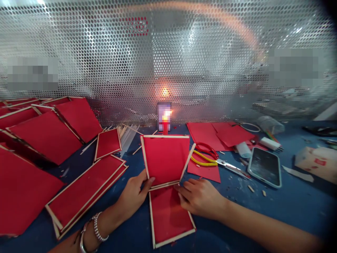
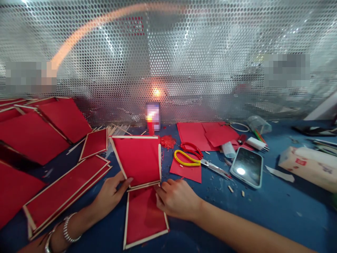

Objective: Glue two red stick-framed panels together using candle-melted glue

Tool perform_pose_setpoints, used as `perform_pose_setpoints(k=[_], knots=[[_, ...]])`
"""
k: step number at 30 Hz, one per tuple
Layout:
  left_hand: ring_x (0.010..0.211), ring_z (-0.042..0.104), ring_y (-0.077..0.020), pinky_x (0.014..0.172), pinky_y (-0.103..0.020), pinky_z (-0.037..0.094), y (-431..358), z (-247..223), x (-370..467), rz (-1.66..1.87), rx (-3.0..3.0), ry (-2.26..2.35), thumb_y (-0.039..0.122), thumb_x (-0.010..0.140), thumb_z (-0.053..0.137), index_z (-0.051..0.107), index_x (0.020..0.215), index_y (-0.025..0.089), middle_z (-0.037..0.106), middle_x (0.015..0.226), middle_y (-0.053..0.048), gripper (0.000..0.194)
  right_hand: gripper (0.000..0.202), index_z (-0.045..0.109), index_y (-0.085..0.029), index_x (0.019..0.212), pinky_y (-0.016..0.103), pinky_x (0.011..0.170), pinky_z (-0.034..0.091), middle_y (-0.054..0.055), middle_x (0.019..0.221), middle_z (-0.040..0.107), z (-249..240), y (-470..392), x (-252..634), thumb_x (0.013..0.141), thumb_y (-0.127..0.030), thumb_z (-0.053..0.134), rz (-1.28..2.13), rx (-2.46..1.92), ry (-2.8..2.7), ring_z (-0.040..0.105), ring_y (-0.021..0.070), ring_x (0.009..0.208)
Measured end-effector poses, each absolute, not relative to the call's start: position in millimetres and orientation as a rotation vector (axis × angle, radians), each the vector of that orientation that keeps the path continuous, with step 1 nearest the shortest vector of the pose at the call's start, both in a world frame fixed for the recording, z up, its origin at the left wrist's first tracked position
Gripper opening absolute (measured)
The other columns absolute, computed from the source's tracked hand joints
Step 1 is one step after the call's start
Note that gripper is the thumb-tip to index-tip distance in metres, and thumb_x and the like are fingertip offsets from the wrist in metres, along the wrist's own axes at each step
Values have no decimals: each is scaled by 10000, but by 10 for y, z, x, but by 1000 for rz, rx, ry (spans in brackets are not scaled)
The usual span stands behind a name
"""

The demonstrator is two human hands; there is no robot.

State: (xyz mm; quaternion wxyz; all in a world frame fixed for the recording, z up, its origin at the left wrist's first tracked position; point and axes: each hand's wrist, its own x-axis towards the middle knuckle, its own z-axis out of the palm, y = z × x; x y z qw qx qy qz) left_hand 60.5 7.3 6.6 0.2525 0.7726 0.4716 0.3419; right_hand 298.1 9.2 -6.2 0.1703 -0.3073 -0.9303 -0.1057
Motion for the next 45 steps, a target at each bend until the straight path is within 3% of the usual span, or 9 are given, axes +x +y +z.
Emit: perform_pose_setpoints(k=[5,10,26,31,36,45], knots=[[688,614,-162,637,-236,437,62,80,606,909,2074,1299,260,922,392,543,1030,197,660,811,-10,196,174,624,-193,864,317,456,178,-3,602,567,-52,80,2977,765,-202,482,-290,-897,-2619,484,140,524],[631,604,-157,594,-229,432,59,69,600,914,2074,1312,264,918,401,541,1030,193,639,722,10,193,162,622,-194,853,307,462,188,-1,599,570,-53,84,2975,766,-202,485,-276,-926,-2584,481,139,536],[697,626,-161,608,-237,456,80,26,582,925,2085,1322,261,891,432,542,1017,195,666,817,-5,180,222,607,-190,971,294,483,221,-5,612,587,-40,100,2987,823,-216,443,-221,-920,-2587,503,139,526],[855,625,-181,746,-278,484,110,17,587,890,1960,1174,281,896,441,452,1164,199,648,1012,-42,281,213,605,-192,959,298,475,205,-11,600,586,-48,89,2992,821,-221,444,-221,-927,-2589,511,137,520],[858,613,-180,769,-286,478,149,1,554,834,1946,1202,320,911,421,423,1214,234,622,1093,-26,315,241,598,-208,1011,296,475,178,-21,590,588,-65,97,2985,823,-224,450,-250,-924,-2561,511,131,513],[784,627,-176,689,-271,495,183,6,513,805,1928,1187,332,894,446,459,1135,215,649,978,-23,269,245,615,-199,983,295,480,146,-22,565,579,-74,104,2990,814,-217,439,-240,-907,-2534,496,117,487]])
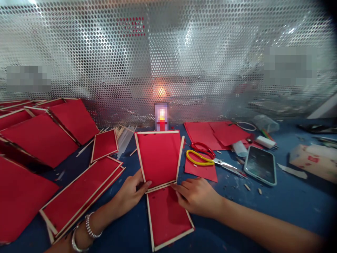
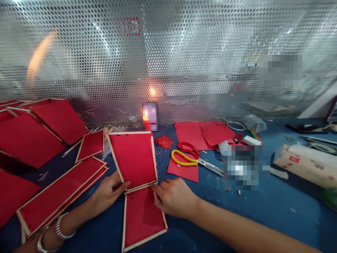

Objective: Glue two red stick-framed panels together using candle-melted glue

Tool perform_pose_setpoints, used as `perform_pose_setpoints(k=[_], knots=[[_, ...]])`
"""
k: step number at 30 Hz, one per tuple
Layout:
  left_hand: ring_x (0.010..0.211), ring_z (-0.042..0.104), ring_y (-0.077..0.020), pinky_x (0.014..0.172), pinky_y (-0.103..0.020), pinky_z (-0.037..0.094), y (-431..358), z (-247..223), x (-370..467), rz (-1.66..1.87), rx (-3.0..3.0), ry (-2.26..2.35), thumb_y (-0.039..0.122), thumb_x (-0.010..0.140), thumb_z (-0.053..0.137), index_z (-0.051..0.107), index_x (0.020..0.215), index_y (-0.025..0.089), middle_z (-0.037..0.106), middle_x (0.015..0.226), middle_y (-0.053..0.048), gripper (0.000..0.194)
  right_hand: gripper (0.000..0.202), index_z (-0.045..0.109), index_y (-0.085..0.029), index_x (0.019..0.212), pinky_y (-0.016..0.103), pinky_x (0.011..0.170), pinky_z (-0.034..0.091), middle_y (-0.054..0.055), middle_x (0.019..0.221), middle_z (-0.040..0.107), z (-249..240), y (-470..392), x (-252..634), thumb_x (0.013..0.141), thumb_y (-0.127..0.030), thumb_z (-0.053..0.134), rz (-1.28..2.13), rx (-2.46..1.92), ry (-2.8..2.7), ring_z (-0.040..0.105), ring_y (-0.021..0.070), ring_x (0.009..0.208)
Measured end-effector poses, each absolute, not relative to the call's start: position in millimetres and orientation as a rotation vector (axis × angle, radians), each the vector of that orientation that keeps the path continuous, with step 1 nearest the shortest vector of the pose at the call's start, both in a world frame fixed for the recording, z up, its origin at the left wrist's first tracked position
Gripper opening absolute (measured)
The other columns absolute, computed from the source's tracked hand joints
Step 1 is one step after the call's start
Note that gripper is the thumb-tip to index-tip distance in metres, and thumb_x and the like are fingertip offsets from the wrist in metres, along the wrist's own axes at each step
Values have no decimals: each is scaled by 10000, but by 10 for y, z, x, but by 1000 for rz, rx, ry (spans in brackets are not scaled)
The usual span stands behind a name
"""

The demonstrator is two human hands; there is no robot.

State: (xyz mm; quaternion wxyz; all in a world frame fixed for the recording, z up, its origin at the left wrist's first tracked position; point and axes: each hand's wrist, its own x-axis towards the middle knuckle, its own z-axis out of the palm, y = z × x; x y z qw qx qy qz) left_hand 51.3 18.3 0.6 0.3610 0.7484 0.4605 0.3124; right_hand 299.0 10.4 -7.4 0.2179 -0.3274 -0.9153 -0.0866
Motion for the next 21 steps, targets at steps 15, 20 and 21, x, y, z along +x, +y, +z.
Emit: perform_pose_setpoints(k=[15,20,21], knots=[[583,580,-148,518,-220,412,160,57,478,702,2080,1144,313,894,441,559,1001,187,628,682,15,203,237,613,-168,944,311,466,123,-16,543,574,-67,96,2976,801,-215,430,-287,-889,-2591,488,124,459],[621,593,-150,553,-225,422,154,74,490,686,2093,1149,281,894,429,560,993,191,643,755,8,188,211,597,-177,944,309,474,173,-14,576,584,-38,87,2980,817,-209,432,-254,-892,-2582,509,132,501],[628,598,-149,556,-222,425,155,75,495,696,2078,1138,270,893,432,555,986,191,649,766,10,175,194,595,-183,919,304,482,190,-13,588,587,-32,85,2985,818,-206,431,-234,-892,-2575,515,132,518]])
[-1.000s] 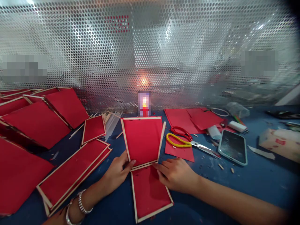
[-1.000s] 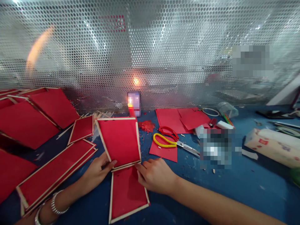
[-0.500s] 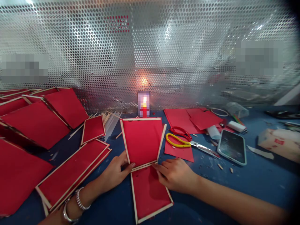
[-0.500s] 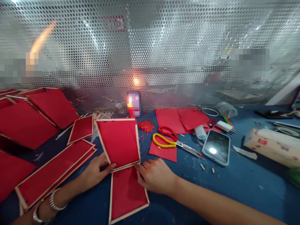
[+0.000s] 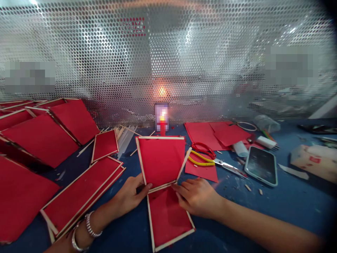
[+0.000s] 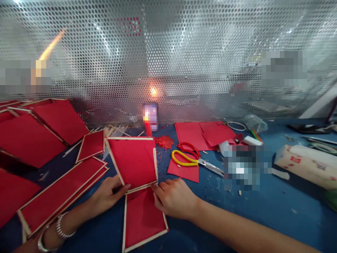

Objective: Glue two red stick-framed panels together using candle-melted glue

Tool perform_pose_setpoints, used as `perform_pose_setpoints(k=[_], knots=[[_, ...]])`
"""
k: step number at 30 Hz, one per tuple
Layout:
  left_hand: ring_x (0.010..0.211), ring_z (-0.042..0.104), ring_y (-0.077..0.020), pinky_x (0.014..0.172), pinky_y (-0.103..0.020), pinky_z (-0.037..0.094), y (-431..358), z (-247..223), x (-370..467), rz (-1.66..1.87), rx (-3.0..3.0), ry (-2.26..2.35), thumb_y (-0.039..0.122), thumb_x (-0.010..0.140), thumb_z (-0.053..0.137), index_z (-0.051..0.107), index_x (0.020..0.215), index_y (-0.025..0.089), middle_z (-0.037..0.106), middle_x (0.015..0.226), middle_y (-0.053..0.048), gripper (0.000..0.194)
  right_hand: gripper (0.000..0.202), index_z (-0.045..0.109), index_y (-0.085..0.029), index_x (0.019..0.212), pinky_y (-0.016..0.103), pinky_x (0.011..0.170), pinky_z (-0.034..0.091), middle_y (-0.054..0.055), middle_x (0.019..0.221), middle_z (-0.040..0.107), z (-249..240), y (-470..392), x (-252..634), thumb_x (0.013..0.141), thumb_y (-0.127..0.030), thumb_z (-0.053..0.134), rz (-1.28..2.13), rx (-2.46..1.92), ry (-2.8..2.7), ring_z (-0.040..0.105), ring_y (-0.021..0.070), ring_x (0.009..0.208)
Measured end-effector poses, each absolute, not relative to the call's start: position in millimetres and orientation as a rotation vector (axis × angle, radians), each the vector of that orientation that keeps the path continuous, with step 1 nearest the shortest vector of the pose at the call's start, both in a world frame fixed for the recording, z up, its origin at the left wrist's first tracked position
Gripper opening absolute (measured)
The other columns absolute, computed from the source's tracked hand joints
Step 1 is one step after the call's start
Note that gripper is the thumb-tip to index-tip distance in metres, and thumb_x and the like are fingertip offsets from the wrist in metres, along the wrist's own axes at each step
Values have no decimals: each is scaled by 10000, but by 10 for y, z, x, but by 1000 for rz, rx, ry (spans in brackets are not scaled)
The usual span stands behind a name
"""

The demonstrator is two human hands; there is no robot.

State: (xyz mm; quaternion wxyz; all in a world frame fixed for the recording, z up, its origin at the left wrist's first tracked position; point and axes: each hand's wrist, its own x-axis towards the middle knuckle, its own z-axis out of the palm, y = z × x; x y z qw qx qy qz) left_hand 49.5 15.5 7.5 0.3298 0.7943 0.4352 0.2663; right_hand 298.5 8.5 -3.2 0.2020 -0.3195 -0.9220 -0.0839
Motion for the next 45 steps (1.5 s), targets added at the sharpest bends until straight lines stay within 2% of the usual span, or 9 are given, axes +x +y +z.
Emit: perform_pose_setpoints(k=[4,10,17,26,31,34,38,42,45], knots=[[607,596,-144,541,-215,417,164,64,507,742,2079,1128,254,886,444,550,866,180,644,724,12,131,88,531,-189,736,275,502,239,-11,605,572,-8,111,3001,784,-229,469,-21,-1107,-2446,522,130,549],[583,584,-149,520,-218,411,153,51,501,723,2059,1132,288,894,442,552,949,176,608,654,17,167,262,502,-174,893,235,510,285,-5,716,562,-33,244,2996,699,-331,584,329,-1370,-2253,501,130,575],[619,596,-148,545,-221,419,146,77,510,693,2050,1161,271,897,426,538,1004,193,647,752,15,173,83,619,-204,789,197,504,294,-23,687,544,-54,380,3005,761,-236,548,599,-1256,-2328,477,98,574],[859,614,-181,704,-244,472,150,80,518,700,2025,1122,291,917,411,503,1098,222,647,940,-5,214,98,622,-175,759,208,511,301,-8,658,553,-34,354,2976,771,-216,534,458,-1231,-2393,478,107,564],[736,626,-159,627,-225,465,137,55,510,730,2018,1156,299,911,429,515,1004,212,656,876,6,153,82,530,-181,778,216,500,292,-15,665,551,-51,351,2974,769,-262,541,499,-1288,-2345,486,115,567],[666,609,-146,578,-210,443,133,31,500,755,2039,1174,302,906,439,514,860,197,625,727,26,137,209,451,-190,848,209,458,260,-55,600,500,-99,347,2977,726,-296,582,546,-1331,-2239,447,102,495],[671,602,-150,577,-219,435,139,17,496,733,2051,1163,302,911,419,515,945,195,630,774,13,147,147,379,-205,745,199,429,233,-70,555,431,-131,292,3034,764,-252,517,506,-1257,-2149,380,79,444],[624,575,-139,550,-217,408,138,26,503,721,2060,1173,278,908,415,510,979,195,636,777,18,144,66,449,-192,759,221,488,269,-23,622,516,-5,213,3123,792,-140,425,273,-844,-2485,442,95,529],[554,528,-115,531,-208,385,131,31,505,759,2099,1160,250,900,424,510,861,191,609,715,35,112,108,515,-198,826,260,509,259,3,693,560,151,159,3134,853,-224,413,51,-347,-2820,466,124,611]])
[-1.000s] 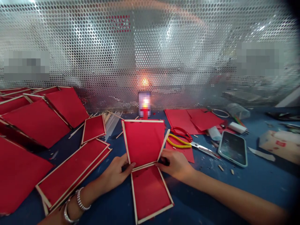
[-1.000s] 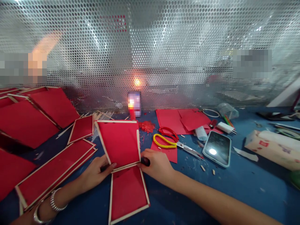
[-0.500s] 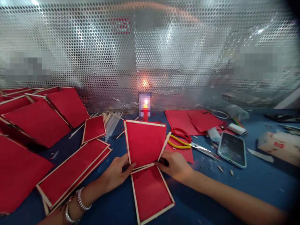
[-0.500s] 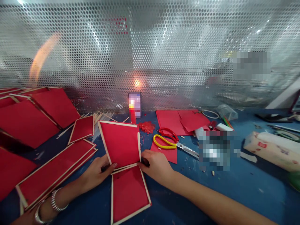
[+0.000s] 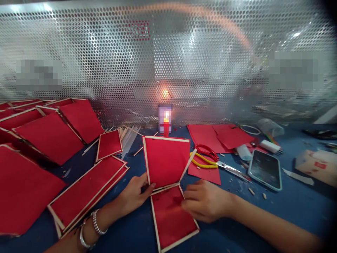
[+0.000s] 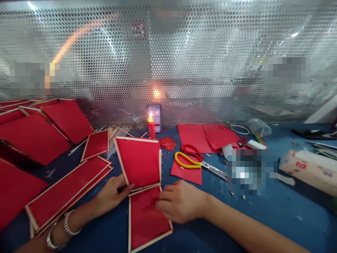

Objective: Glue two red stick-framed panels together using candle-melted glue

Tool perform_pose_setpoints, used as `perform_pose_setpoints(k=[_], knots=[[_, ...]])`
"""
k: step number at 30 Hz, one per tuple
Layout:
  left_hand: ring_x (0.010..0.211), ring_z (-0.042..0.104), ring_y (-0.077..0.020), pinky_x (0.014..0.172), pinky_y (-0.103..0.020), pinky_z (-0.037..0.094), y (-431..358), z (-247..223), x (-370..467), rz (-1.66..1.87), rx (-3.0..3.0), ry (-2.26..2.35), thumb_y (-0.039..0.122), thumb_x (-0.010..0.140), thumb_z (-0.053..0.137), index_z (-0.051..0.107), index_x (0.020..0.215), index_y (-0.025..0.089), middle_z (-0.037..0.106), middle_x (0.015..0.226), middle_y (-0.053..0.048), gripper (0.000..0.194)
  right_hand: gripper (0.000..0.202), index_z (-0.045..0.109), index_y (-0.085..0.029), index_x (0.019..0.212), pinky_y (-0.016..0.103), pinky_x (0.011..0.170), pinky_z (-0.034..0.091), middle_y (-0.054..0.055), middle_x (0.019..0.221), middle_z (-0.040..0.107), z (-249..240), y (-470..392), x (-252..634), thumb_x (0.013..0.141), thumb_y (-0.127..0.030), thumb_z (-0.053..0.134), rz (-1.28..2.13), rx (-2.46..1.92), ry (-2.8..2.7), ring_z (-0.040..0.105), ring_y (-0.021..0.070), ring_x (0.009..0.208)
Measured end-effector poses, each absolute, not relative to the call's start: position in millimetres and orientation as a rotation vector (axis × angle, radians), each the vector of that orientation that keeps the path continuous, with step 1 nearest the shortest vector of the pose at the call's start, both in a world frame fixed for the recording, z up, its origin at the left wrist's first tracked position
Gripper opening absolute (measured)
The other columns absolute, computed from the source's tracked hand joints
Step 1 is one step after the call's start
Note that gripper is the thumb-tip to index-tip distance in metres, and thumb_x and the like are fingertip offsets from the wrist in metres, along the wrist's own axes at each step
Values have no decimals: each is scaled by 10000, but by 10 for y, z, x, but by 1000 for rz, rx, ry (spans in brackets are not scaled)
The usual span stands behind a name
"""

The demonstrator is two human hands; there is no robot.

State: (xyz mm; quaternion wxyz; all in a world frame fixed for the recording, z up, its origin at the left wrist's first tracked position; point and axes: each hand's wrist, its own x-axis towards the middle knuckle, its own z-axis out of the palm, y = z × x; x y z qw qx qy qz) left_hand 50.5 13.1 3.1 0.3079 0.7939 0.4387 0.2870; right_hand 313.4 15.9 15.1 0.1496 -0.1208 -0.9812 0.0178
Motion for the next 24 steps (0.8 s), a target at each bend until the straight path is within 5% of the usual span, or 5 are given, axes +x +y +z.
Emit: perform_pose_setpoints(k=[5,18,24], knots=[[462,427,-101,451,-210,296,131,18,504,774,2124,1173,255,894,435,483,822,187,508,578,57,109,309,519,-198,812,286,484,239,2,748,568,246,38,3028,844,-495,441,79,-161,-2951,464,129,649],[450,418,-104,429,-215,289,125,50,518,773,2083,1159,263,887,444,505,840,182,483,554,54,112,219,506,-192,763,288,476,242,-7,725,579,108,-116,2941,817,-403,490,102,-299,-2971,481,127,635],[510,492,-106,462,-209,327,122,72,528,777,2055,1131,258,892,443,514,848,183,588,666,32,113,233,504,-194,770,292,479,242,-6,747,586,123,-94,2950,826,-420,490,88,-286,-2957,480,130,653]])
